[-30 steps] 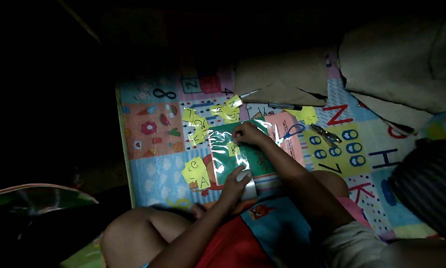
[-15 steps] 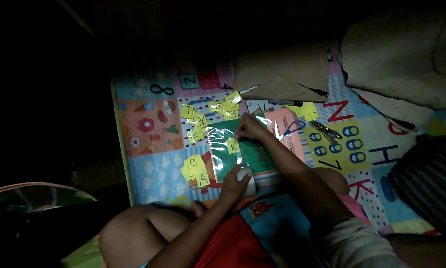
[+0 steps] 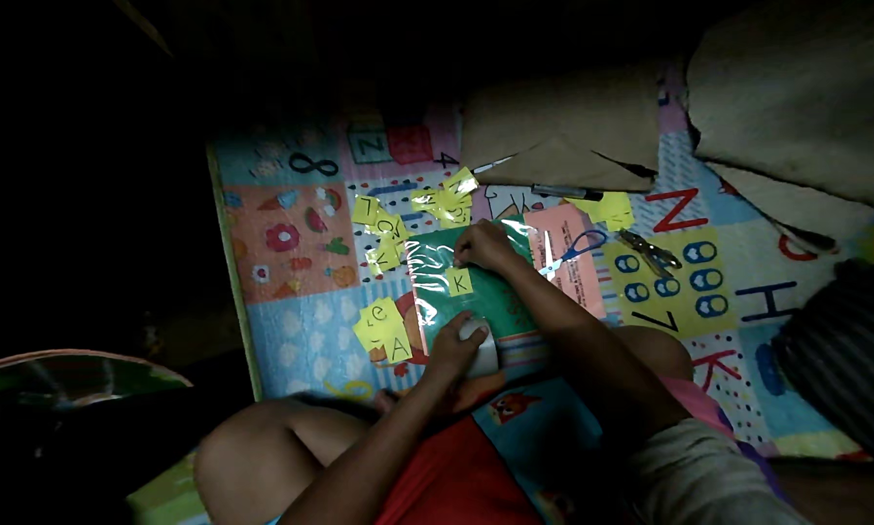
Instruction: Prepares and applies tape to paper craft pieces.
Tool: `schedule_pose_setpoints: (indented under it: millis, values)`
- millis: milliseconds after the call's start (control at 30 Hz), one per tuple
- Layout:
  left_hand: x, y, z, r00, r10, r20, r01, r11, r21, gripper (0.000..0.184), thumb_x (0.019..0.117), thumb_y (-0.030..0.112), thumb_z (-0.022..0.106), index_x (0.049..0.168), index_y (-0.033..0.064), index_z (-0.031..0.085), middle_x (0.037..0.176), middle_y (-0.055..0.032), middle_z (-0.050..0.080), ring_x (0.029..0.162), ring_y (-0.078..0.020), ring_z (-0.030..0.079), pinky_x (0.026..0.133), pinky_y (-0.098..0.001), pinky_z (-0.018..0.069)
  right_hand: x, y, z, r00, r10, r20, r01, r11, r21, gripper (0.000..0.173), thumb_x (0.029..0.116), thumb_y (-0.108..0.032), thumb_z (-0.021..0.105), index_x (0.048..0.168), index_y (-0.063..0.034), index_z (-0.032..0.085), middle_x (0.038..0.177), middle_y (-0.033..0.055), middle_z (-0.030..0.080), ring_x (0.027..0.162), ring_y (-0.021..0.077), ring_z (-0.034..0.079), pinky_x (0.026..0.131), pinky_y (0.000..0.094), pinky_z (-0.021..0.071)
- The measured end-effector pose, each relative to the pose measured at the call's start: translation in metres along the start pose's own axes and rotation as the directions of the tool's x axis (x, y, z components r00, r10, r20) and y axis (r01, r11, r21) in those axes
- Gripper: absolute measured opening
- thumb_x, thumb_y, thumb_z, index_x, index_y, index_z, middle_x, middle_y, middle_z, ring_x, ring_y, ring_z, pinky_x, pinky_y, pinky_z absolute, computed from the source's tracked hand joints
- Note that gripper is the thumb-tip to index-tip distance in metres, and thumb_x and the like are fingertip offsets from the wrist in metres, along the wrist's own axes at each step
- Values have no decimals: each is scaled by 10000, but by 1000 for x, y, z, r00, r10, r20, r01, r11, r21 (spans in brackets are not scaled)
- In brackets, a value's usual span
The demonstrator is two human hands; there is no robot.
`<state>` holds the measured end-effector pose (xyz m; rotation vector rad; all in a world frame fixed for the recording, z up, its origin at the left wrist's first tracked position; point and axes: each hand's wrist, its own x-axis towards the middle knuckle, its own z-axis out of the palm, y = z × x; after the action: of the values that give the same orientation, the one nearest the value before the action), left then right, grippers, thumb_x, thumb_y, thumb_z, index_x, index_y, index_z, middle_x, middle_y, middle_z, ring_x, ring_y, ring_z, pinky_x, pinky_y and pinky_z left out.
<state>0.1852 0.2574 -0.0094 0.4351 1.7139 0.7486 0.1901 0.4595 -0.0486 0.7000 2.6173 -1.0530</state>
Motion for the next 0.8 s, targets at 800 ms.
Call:
schedule_pose_setpoints:
  millis: [800]
  values:
    - [11, 3, -8, 997, -74, 18, 75, 995, -62, 498, 1088, 267, 506, 1525, 41, 427, 1396, -239, 545, 1133, -291, 608, 961, -449, 499, 5, 6, 8, 999, 25, -22, -26, 999, -29, 153, 918, -213, 763, 981, -78, 801, 1064, 166, 729, 1153, 415, 583, 986, 660, 370]
